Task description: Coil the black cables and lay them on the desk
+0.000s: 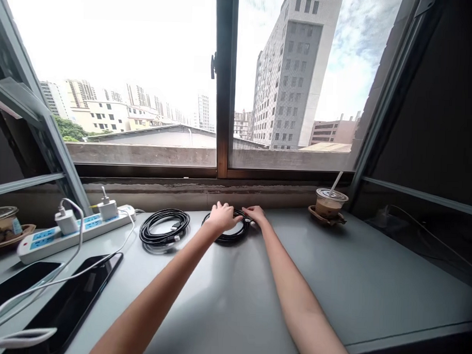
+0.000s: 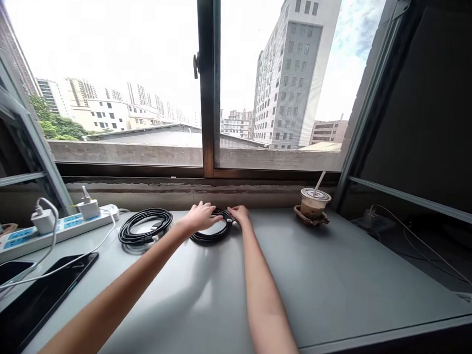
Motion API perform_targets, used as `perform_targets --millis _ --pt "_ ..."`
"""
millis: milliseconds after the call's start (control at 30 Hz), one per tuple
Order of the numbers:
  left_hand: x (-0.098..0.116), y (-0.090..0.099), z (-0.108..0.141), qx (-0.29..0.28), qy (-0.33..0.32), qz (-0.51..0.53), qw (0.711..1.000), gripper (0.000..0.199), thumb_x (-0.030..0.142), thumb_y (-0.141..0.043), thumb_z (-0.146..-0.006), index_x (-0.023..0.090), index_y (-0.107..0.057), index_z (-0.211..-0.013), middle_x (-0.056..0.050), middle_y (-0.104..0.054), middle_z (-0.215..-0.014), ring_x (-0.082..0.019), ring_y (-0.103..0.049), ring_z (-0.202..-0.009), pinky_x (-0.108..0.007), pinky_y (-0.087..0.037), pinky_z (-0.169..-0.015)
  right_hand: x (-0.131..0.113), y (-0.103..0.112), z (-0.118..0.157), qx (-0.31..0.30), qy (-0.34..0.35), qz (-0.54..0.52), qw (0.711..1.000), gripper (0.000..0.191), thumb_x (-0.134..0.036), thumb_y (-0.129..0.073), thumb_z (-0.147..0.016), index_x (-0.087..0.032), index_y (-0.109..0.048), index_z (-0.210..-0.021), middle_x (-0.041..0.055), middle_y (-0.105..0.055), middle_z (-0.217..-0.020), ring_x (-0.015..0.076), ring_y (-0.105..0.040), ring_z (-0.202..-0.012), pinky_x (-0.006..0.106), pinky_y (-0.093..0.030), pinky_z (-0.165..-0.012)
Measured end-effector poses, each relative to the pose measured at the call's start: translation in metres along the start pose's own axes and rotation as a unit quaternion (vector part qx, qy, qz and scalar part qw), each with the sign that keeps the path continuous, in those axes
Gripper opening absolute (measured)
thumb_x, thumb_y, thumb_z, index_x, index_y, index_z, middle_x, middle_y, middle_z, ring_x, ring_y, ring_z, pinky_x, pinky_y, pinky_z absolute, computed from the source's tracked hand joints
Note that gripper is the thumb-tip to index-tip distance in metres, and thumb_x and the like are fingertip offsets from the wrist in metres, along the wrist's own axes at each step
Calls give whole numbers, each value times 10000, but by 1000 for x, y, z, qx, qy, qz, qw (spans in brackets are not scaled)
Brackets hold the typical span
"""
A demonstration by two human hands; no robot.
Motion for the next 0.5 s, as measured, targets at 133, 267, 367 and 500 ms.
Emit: perform_targets --millis 133,267,367,500 --pt "-9 -46 15 -32 32 -7 999 635 524 -312 -887 39 -483 -1260 -244 -469 -1304 -365 -294 -1303 -475 -276 -1014 8 -1 4 20 39 -6 999 290 -337 -519 -886 -140 -561 -1095 67 -587 -1067 170 -591 -900 359 -509 -765" --pt "-15 -68 21 5 16 -3 1000 586 485 -218 -917 122 -415 -1332 -186 -379 -1397 -334 -208 -1346 -495 -182 -1056 13 5 17 57 77 -24 995 315 -345 -503 -895 -143 -538 -1134 70 -588 -1056 156 -598 -860 343 -519 -731" --pt "-19 -71 24 34 7 10 999 579 507 -207 -916 176 -359 -1366 -149 -277 -1462 -299 -198 -1356 -478 -196 -1058 15 7 30 128 94 -16 987 332 -343 -500 -896 -151 -518 -1166 77 -571 -1097 166 -593 -888 353 -517 -743" --pt "-27 -67 29 89 -7 27 996 508 467 -241 -923 230 -348 -1359 -68 -255 -1482 -207 -180 -1367 -368 -217 -1073 17 8 43 197 96 24 975 281 -334 -507 -891 -156 -560 -1103 74 -575 -1109 180 -574 -957 385 -489 -818"
Point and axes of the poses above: each hand's wrist, its own z-axis away from the middle knuckle, its own y-axis out of the back of the hand, x = y × z, the point moved 1 cm from there along -z, towards the middle knuckle
